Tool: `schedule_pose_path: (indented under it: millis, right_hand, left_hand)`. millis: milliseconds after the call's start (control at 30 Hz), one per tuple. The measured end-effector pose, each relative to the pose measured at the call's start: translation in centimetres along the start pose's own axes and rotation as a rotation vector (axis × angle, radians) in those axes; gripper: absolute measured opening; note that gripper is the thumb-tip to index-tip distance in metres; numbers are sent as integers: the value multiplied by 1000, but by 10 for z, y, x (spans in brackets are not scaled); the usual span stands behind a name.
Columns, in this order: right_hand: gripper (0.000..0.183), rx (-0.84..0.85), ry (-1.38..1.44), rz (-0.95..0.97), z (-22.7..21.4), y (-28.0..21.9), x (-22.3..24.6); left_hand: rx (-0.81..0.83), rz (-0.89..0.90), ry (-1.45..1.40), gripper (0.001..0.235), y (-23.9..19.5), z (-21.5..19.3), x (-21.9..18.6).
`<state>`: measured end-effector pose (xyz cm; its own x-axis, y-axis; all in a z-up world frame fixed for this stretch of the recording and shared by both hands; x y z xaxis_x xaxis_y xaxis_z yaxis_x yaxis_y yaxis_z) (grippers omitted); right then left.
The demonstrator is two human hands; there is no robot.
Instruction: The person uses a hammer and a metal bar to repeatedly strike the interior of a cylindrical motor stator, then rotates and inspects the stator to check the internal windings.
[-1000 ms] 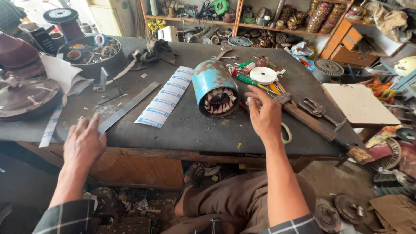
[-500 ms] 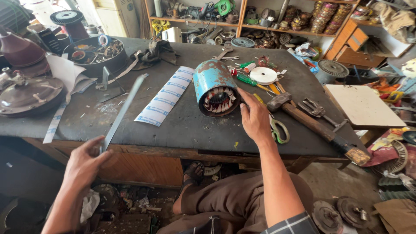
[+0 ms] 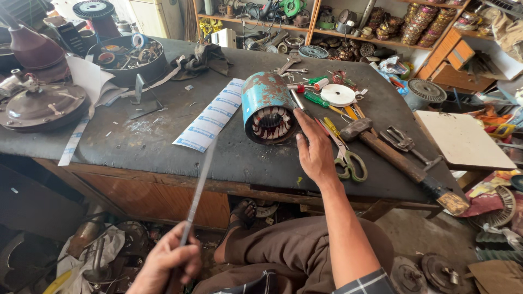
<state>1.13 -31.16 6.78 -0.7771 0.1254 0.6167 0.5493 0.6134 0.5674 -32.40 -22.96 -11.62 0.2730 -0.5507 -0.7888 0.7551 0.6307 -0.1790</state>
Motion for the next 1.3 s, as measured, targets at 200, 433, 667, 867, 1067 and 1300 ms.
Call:
schedule_pose_path:
  millis: [200, 433, 667, 867, 1067, 1300]
  right_hand:
    - [59, 21, 65, 16, -8, -2, 0]
    - [61, 199, 385, 83, -1, -1, -13]
    - [67, 289, 488, 81, 4, 4, -18]
    - [73, 356, 357, 149, 6, 8, -11]
    - [74, 356, 274, 100, 4, 12, 6]
    - [68, 133, 7, 170, -20, 32, -17]
  left_hand:
    - [233, -67, -161, 31, -12, 69, 36]
    - [253, -25, -159, 26, 9, 119, 47]
    - [125, -1, -96, 25, 36, 153, 49]
    - [78, 113, -180, 21, 70, 179, 42]
    - [21, 171, -274, 21, 84, 186, 42]
    - [-4, 122, -337, 19, 84, 191, 44]
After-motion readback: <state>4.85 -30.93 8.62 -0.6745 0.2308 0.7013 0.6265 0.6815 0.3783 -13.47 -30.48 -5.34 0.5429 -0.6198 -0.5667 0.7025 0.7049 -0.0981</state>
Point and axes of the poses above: each hand's wrist, its own y-axis towards the middle knuckle, its own z-axis out of the palm, x = y × z, the point moved 9 cm from there along y, towards the middle knuckle, and after that the axes turned 13 degrees about z, right-handed, at the moved point
